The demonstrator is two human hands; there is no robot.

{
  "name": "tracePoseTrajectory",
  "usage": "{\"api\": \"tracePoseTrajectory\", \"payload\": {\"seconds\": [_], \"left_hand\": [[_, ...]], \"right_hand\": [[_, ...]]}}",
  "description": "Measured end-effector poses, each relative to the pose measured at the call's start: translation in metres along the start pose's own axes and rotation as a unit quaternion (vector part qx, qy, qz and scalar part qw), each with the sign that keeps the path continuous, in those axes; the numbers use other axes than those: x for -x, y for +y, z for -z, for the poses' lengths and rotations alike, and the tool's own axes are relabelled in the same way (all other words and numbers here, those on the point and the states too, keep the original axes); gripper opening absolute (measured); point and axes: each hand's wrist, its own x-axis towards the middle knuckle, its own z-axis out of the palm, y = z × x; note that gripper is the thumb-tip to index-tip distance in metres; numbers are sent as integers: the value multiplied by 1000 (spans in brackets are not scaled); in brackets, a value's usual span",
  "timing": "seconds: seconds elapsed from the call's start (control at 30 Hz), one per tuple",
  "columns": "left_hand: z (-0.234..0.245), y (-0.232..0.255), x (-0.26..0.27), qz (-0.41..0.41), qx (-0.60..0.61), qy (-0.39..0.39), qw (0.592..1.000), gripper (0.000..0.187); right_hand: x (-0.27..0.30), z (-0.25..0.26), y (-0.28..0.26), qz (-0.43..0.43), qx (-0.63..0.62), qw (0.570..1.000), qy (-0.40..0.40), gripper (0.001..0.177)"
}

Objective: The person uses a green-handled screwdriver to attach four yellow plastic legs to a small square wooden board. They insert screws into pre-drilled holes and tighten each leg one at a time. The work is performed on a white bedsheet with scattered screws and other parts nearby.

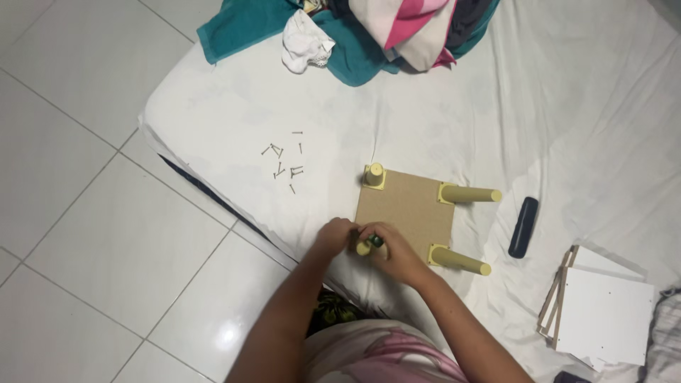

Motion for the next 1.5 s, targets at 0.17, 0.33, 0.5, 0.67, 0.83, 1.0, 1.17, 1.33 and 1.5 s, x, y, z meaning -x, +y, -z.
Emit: {"api": "tracePoseTrajectory", "payload": {"seconds": [0.17, 0.33, 0.5, 0.67, 0.83, 1.0, 1.17, 1.33, 1.5], "left_hand": [[-18, 12, -21, 11, -121, 84, 989, 10], [-9, 18, -37, 29, -162, -94, 982, 14], [4, 35, -28, -67, -246, -52, 966, 13], [34, 45, -5, -195, -101, 179, 959, 20], [41, 61, -19, -136, 5, 115, 984, 35], [52, 62, -19, -210, 26, 116, 970, 31], [47, 59, -20, -40, -26, 46, 998, 37], [35, 48, -9, -101, -46, 93, 989, 20], [29, 39, -31, -24, -117, 12, 993, 18]], "right_hand": [[-2, -2, -28, 9, -38, 996, 85, 32], [-2, 8, -53, -131, 65, 981, 128, 40], [-4, 15, -31, -6, 72, 982, 172, 37], [-37, -23, 35, -34, 28, 983, 177, 8], [-61, -63, 85, -34, 73, 985, 151, 18], [-77, -54, 90, 181, 57, 960, 207, 28], [-66, -35, 80, -50, -9, 997, 62, 24], [-53, -20, 71, -23, -16, 999, -26, 15], [-24, 1, 34, 104, -56, 981, 152, 11]]}}
